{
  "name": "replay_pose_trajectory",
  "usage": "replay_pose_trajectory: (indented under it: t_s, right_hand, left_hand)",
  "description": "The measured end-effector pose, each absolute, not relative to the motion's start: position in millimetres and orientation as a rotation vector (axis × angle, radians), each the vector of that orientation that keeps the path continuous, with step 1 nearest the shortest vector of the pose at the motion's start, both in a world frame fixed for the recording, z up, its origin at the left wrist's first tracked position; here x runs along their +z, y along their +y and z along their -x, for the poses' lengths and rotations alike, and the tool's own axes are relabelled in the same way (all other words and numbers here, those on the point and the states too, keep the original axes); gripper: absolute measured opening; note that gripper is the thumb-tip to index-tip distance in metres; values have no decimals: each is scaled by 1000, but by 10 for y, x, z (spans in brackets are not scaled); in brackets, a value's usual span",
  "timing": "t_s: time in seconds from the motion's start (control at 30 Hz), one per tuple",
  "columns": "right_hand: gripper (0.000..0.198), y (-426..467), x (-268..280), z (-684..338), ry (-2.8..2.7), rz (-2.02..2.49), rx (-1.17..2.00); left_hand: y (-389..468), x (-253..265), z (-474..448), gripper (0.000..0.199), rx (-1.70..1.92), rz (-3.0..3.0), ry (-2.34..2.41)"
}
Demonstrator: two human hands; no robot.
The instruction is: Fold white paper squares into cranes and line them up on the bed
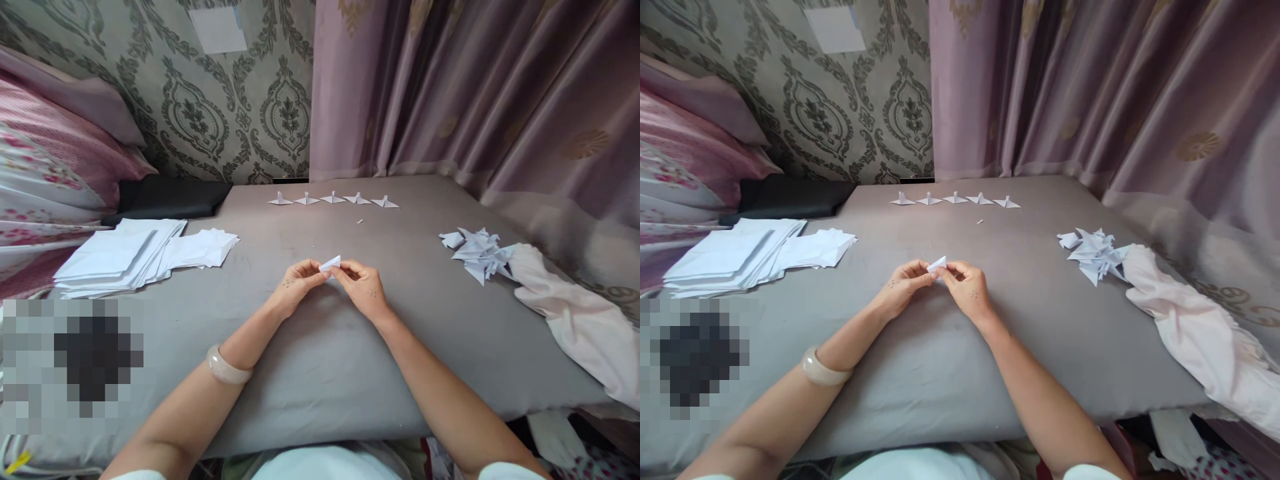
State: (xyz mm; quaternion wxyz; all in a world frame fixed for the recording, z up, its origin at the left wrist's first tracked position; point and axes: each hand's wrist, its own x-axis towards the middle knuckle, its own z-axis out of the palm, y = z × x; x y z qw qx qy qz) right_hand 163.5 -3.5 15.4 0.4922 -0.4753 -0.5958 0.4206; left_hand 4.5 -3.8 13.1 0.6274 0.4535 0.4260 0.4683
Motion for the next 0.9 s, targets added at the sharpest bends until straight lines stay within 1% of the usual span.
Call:
replay_pose_trajectory:
  t_s: [0.17,0.23,0.3,0.53,0.77,0.9]
  right_hand:
    - [19,-50,156,-1648,-1596,1151,809]
    - [18,-55,172,-1653,-1632,1161,746]
    - [17,-57,185,-1662,-1666,1174,699]
    - [14,-111,190,-1671,-1870,1183,481]
    - [8,-146,220,-1634,-1794,1143,428]
    - [4,-142,244,-1610,-1772,1048,454]
  left_hand:
    - [-48,166,-54,30,1226,-1118,886]
    - [-54,176,-53,25,1266,-1171,863]
    - [-59,178,-50,20,1265,-1231,881]
    - [-69,167,-64,21,1256,-1274,912]
    - [-83,214,-82,20,1278,-1161,912]
    - [-84,224,-69,17,1300,-1147,914]
